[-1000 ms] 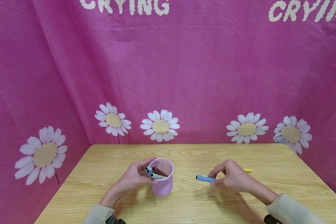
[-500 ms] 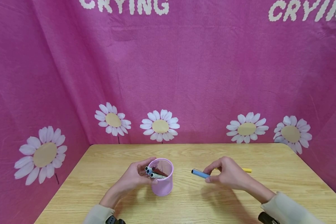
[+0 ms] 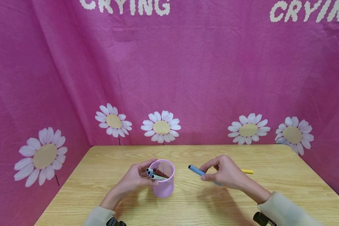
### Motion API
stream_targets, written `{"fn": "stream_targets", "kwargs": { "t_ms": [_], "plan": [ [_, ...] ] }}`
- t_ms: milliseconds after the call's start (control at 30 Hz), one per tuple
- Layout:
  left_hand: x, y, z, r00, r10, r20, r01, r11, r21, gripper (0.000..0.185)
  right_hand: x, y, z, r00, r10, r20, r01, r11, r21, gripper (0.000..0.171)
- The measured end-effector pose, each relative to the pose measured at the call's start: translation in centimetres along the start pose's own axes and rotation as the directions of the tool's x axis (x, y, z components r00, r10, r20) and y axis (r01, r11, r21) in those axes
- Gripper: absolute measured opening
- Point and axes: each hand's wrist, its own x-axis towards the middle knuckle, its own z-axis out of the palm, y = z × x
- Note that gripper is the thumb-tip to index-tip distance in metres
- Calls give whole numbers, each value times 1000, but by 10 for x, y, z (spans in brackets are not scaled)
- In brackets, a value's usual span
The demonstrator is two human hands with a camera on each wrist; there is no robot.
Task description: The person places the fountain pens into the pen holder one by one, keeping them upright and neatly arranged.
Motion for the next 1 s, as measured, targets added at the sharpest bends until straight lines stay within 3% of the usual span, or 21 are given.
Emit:
{"fn": "stream_targets", "kwargs": {
  "t_ms": [1000],
  "plan": [
    [0, 0, -1, 1000, 2, -7, -2, 1000, 17, 86, 27, -40, 19, 997, -13, -82, 24, 990, 142, 15]
  ]
}}
